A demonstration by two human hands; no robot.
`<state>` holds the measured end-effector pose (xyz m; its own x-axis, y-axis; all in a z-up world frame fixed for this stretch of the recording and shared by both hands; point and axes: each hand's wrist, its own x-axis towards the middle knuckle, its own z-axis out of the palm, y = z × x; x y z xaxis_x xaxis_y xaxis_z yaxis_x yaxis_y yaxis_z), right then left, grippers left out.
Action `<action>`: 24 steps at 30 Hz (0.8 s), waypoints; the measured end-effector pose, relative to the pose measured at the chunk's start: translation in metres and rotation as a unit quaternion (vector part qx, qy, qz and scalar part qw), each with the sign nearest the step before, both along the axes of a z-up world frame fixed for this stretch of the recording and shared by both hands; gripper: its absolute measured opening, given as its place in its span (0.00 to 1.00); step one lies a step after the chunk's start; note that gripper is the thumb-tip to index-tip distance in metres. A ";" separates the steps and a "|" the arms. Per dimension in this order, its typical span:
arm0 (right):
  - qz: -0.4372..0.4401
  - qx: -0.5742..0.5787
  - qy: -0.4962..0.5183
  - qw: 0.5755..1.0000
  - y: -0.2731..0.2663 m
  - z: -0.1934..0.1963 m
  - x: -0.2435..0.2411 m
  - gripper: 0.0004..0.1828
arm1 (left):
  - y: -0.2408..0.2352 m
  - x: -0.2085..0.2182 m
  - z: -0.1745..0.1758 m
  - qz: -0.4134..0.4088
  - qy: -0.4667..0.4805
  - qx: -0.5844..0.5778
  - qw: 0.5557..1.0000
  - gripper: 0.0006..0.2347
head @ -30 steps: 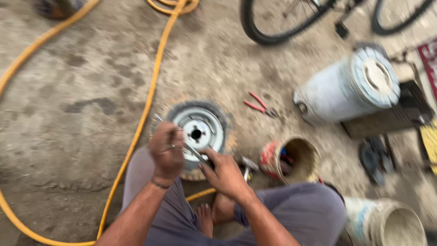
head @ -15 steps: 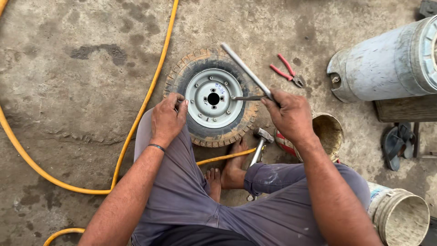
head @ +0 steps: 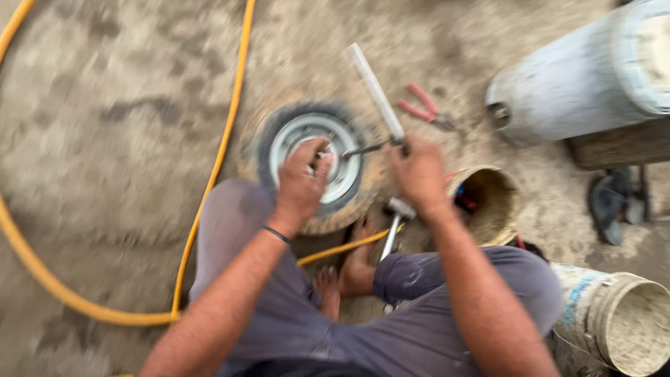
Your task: The person sits on the floor and uses a metal rod to tap and adjust the rim of a small tire. They repeatedly strike the rim around the bolt holes to seat the tire or adjust the wheel alignment.
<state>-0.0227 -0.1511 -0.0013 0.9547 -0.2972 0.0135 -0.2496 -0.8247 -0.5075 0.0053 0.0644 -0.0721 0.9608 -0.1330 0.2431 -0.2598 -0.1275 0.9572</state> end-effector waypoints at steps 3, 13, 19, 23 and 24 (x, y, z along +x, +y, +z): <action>0.065 0.139 0.038 0.987 0.012 0.008 -0.001 0.17 | -0.076 0.015 0.033 0.039 -0.081 -0.087 0.992 0.29; 0.143 -0.221 -0.200 0.944 -0.068 0.078 -0.026 0.37 | -0.111 0.073 0.082 -0.247 -0.167 0.379 0.876 0.16; 0.142 -0.100 0.198 0.965 -0.037 0.083 -0.045 0.22 | -0.130 0.072 0.091 -0.190 -0.218 0.407 0.866 0.12; 0.202 -0.008 0.161 0.966 -0.016 0.073 -0.055 0.21 | -0.145 0.072 0.064 0.100 -0.304 0.399 0.859 0.34; 0.189 0.009 0.160 0.969 -0.016 0.072 -0.054 0.22 | -0.145 0.073 0.057 0.112 -0.258 0.353 0.892 0.37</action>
